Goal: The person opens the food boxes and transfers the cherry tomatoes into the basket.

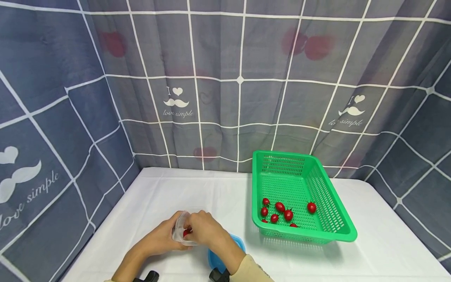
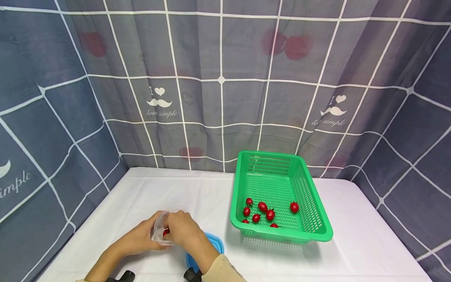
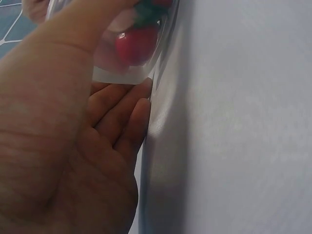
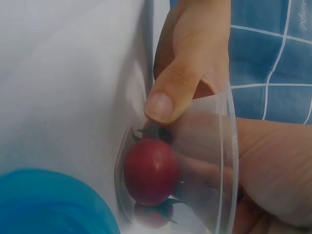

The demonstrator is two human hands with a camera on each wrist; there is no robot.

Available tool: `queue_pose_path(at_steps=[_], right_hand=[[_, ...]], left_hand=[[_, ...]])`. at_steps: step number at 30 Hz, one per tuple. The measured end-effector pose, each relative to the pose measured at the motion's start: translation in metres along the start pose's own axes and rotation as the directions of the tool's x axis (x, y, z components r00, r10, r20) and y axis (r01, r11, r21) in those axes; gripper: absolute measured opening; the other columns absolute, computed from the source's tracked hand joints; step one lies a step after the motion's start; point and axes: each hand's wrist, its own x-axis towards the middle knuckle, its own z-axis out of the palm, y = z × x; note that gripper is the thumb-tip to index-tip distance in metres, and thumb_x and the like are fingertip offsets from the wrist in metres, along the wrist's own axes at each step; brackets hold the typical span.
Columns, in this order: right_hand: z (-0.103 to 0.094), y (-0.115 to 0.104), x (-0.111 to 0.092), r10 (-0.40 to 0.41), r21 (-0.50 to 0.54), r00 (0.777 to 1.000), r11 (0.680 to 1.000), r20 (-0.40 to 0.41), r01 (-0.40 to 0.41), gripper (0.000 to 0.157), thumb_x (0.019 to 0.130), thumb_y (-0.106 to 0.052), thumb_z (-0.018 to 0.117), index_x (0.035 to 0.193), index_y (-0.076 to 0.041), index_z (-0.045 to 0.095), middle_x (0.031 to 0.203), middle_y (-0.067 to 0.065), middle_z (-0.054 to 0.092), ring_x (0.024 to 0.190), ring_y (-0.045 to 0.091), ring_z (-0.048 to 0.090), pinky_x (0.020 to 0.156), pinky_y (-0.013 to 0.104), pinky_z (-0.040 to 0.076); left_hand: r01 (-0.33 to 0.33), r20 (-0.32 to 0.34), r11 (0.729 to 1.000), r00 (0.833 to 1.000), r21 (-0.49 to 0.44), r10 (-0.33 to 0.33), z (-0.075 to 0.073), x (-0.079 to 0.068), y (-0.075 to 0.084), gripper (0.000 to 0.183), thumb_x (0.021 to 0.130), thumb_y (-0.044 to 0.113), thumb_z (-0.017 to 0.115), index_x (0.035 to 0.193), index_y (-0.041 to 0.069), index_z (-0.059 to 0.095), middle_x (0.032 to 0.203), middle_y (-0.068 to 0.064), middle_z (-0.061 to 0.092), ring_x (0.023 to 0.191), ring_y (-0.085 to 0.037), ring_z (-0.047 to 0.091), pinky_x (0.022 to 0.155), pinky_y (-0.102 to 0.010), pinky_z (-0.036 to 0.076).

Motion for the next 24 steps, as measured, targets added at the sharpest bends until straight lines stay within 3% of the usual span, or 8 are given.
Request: queue_pose_path(at_steps=[7, 13, 19, 24], right_hand=[[0.001, 0.002, 0.0, -0.023, -0.023, 0.999, 0.999, -0.03, 0.022, 0.014, 0.083, -0.02, 0.088, 0.073, -0.018, 0.077, 0.063, -0.014, 0.066, 0.057, -0.003, 0.05, 0.052, 0.011, 0.04], [-0.004, 0.003, 0.0, -0.035, 0.005, 0.998, 0.999, -0.046, 0.035, 0.017, 0.083, -0.018, 0.086, 0.073, -0.017, 0.073, 0.062, -0.013, 0.061, 0.056, -0.001, 0.046, 0.05, 0.012, 0.038], [-0.018, 0.001, -0.003, -0.012, 0.069, 0.998, 0.997, -0.06, 0.016, 0.008, 0.084, -0.015, 0.084, 0.087, -0.013, 0.078, 0.07, -0.01, 0.066, 0.06, 0.0, 0.051, 0.055, 0.013, 0.042], [-0.038, -0.002, -0.009, -0.022, 0.102, 0.994, 0.994, -0.109, 0.033, 0.016, 0.087, -0.016, 0.083, 0.102, -0.011, 0.08, 0.085, -0.005, 0.076, 0.07, -0.002, 0.063, 0.059, 0.009, 0.047]], left_hand=[[-0.021, -0.009, 1.0, 1.0, -0.002, 0.021, 0.0, 0.0, -0.001, 0.087, 0.076, 0.041, 0.092, 0.146, 0.022, 0.044, 0.126, 0.008, 0.067, 0.111, -0.008, 0.063, 0.096, -0.028, 0.05], [-0.034, -0.01, 0.999, 0.999, -0.004, 0.034, 0.0, 0.001, -0.002, 0.088, 0.077, 0.042, 0.091, 0.148, 0.022, 0.043, 0.129, 0.006, 0.066, 0.113, -0.008, 0.062, 0.097, -0.027, 0.051], [-0.03, -0.012, 0.999, 0.999, -0.01, 0.03, 0.0, 0.001, -0.002, 0.088, 0.076, 0.043, 0.091, 0.147, 0.022, 0.043, 0.132, 0.005, 0.065, 0.113, -0.01, 0.062, 0.096, -0.028, 0.051], [-0.033, -0.026, 0.999, 0.999, 0.009, 0.033, 0.001, 0.001, -0.002, 0.087, 0.075, 0.044, 0.092, 0.145, 0.025, 0.044, 0.13, 0.007, 0.065, 0.11, -0.01, 0.063, 0.093, -0.029, 0.051]])
